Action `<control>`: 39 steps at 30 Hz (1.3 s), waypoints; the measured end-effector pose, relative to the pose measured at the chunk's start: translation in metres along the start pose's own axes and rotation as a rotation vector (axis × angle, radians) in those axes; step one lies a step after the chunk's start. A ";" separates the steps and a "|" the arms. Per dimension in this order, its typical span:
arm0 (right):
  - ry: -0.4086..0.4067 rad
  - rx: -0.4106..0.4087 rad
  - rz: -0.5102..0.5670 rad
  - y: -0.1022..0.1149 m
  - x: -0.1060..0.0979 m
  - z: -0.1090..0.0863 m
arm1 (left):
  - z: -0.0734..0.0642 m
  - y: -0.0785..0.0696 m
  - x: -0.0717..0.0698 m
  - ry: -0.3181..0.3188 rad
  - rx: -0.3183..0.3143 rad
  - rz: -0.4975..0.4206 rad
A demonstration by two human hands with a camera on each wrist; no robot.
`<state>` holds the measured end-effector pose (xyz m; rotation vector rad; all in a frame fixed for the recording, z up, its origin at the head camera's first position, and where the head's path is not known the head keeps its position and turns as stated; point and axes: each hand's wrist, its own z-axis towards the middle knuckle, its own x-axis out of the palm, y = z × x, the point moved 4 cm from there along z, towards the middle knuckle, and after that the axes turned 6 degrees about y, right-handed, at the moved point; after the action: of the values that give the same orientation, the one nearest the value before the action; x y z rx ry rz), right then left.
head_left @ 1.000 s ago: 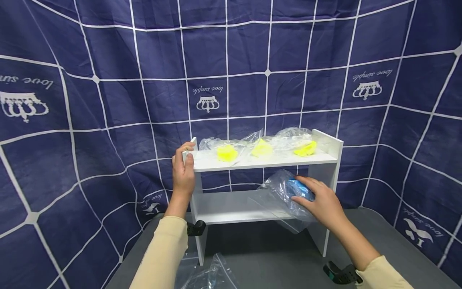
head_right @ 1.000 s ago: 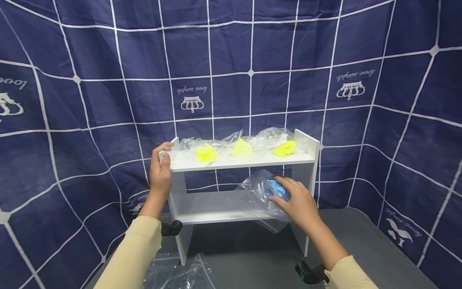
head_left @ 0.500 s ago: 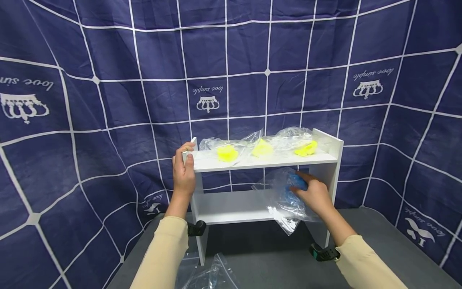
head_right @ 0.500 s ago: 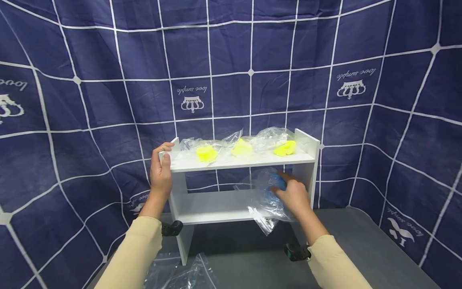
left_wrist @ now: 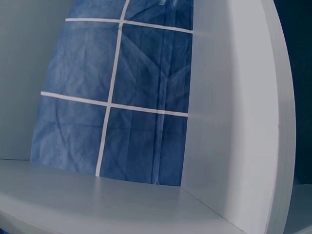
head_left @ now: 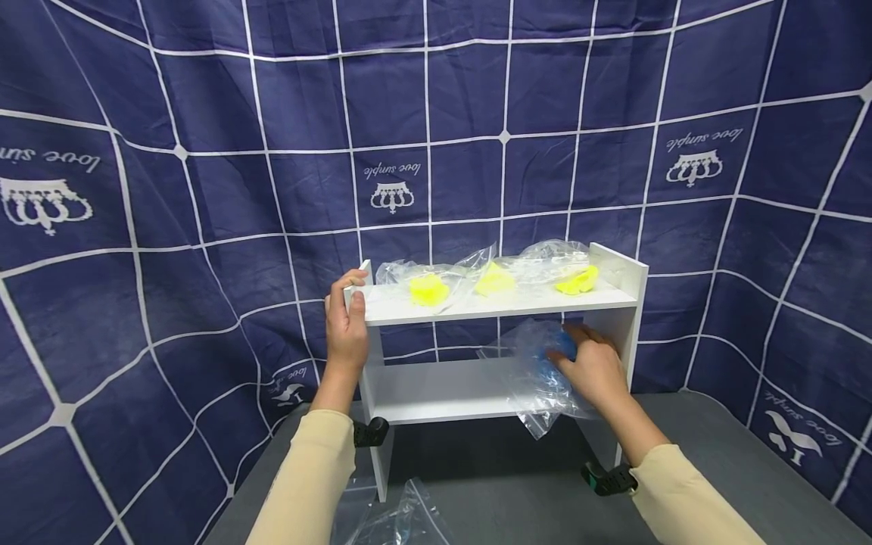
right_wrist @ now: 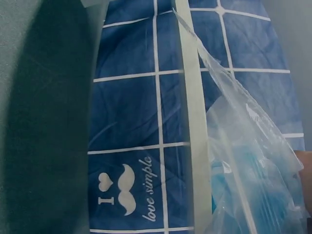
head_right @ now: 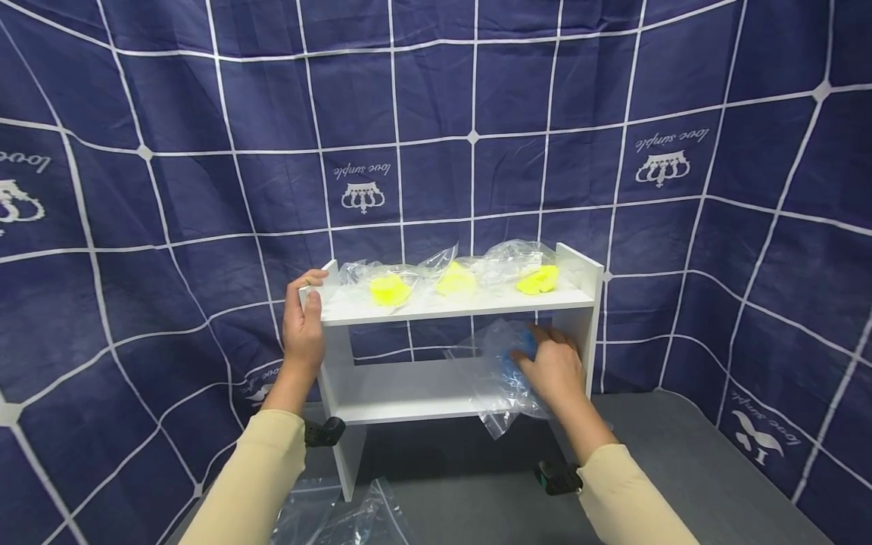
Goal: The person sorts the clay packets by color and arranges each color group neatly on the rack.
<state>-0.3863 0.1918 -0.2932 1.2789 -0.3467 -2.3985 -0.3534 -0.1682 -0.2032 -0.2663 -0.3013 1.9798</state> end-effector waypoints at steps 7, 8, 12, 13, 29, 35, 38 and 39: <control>-0.118 -0.073 0.051 0.005 -0.014 -0.009 | 0.000 0.002 0.000 0.008 -0.010 -0.019; -0.154 -0.082 0.051 0.005 -0.017 -0.011 | 0.000 0.003 0.000 0.009 -0.012 -0.022; -0.360 -0.152 0.097 0.007 -0.034 -0.026 | 0.000 0.003 0.001 0.003 -0.011 -0.023; -0.426 -0.180 0.119 0.008 -0.041 -0.030 | 0.000 0.002 0.001 0.001 -0.009 -0.023; -0.479 -0.239 0.427 0.000 -0.119 0.014 | -0.001 0.002 -0.001 0.012 -0.019 -0.018; -0.240 -0.120 0.644 -0.016 -0.109 0.037 | -0.001 0.000 -0.003 0.009 -0.017 -0.020; -0.194 -0.133 0.710 -0.025 -0.106 0.041 | -0.001 0.000 -0.003 0.012 -0.023 -0.020; -0.178 -0.143 0.738 -0.028 -0.104 0.042 | -0.001 0.000 -0.003 0.014 -0.026 -0.019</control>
<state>-0.3751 0.2655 -0.2046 0.6987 -0.5693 -1.8536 -0.3521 -0.1709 -0.2039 -0.2925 -0.3199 1.9559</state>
